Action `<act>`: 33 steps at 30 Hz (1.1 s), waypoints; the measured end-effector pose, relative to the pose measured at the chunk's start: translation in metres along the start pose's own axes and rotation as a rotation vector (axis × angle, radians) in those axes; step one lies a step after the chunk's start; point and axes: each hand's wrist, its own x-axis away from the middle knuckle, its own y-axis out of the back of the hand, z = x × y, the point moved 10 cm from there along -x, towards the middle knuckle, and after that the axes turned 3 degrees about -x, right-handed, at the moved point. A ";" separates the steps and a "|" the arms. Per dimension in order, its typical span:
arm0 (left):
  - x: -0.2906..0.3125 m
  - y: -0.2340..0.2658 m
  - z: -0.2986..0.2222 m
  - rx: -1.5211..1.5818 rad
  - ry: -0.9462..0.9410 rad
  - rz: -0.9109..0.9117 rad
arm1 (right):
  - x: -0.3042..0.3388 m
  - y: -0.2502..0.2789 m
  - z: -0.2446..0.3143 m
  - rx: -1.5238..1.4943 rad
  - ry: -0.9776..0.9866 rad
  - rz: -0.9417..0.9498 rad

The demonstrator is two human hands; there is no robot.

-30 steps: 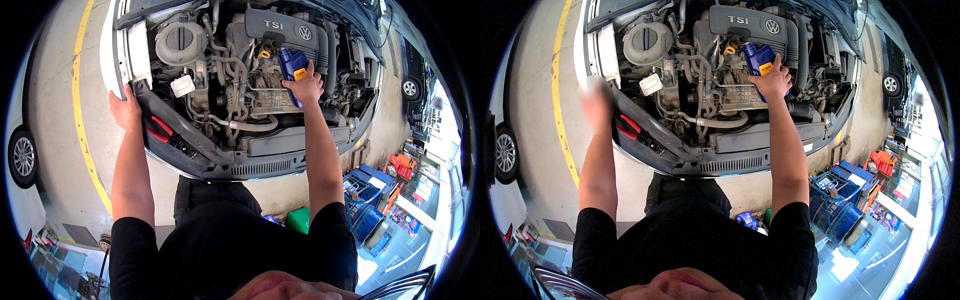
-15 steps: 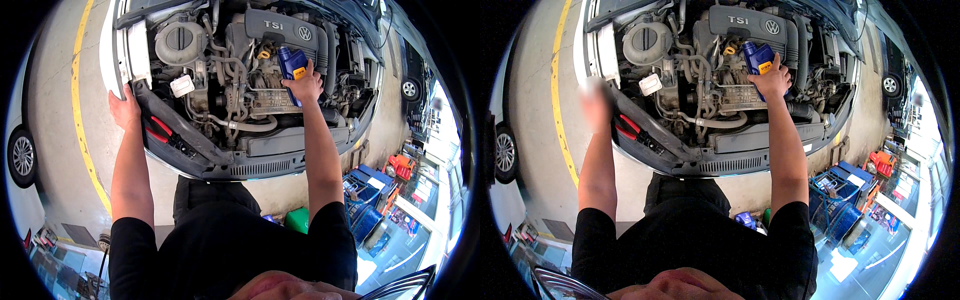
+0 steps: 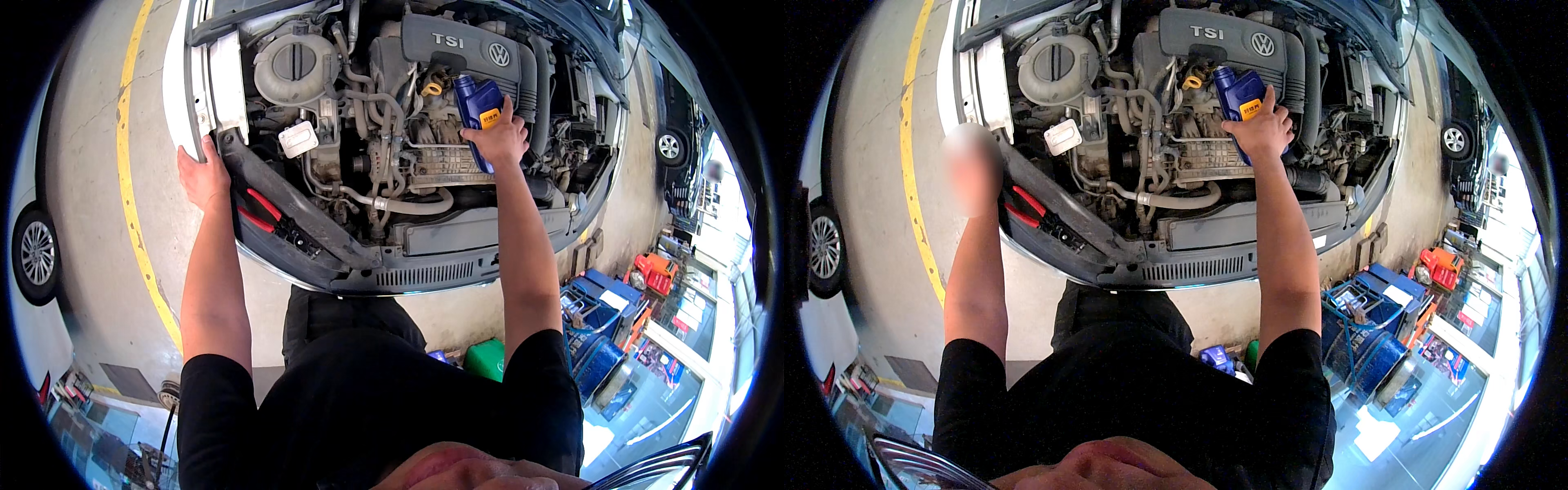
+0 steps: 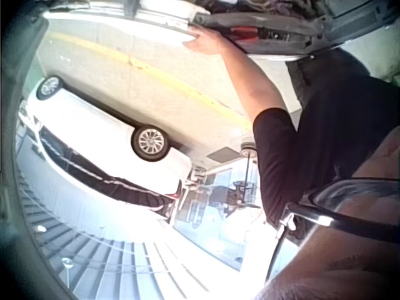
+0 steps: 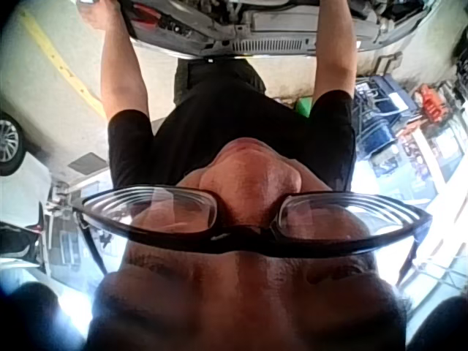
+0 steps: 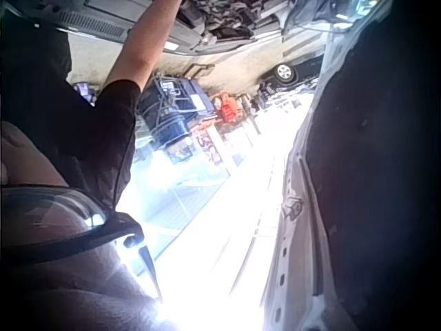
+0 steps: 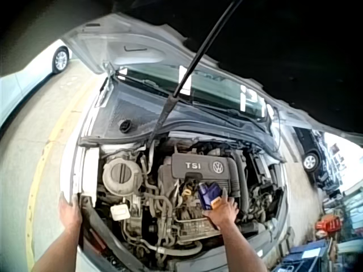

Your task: The person pours engine oil from a blue bottle into the engine of a white car with the hood open. After pouring, they wipe the engine area with a white cloth and then enter the vehicle.

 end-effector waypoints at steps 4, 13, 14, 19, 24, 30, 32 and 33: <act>0.000 -0.001 0.000 0.013 0.004 -0.001 | 0.001 0.002 0.001 0.007 -0.005 0.015; 0.003 0.007 -0.002 0.033 -0.001 -0.114 | 0.002 0.004 0.001 0.022 -0.016 0.032; 0.003 0.007 -0.002 0.030 -0.001 -0.112 | 0.002 0.004 0.002 0.025 -0.015 0.032; 0.001 0.000 0.000 0.008 0.017 -0.030 | 0.003 0.005 0.002 0.038 -0.010 0.025; 0.000 -0.004 0.001 -0.003 0.017 0.028 | 0.005 0.006 0.002 0.035 -0.007 0.023; 0.000 -0.003 0.004 0.013 0.007 -0.033 | 0.005 0.005 0.001 0.036 0.003 0.020; 0.002 0.002 -0.001 0.027 0.016 -0.066 | 0.006 0.005 -0.001 0.037 0.001 0.015; 0.003 0.005 -0.003 0.033 0.019 -0.077 | 0.007 0.004 -0.002 0.038 0.000 0.012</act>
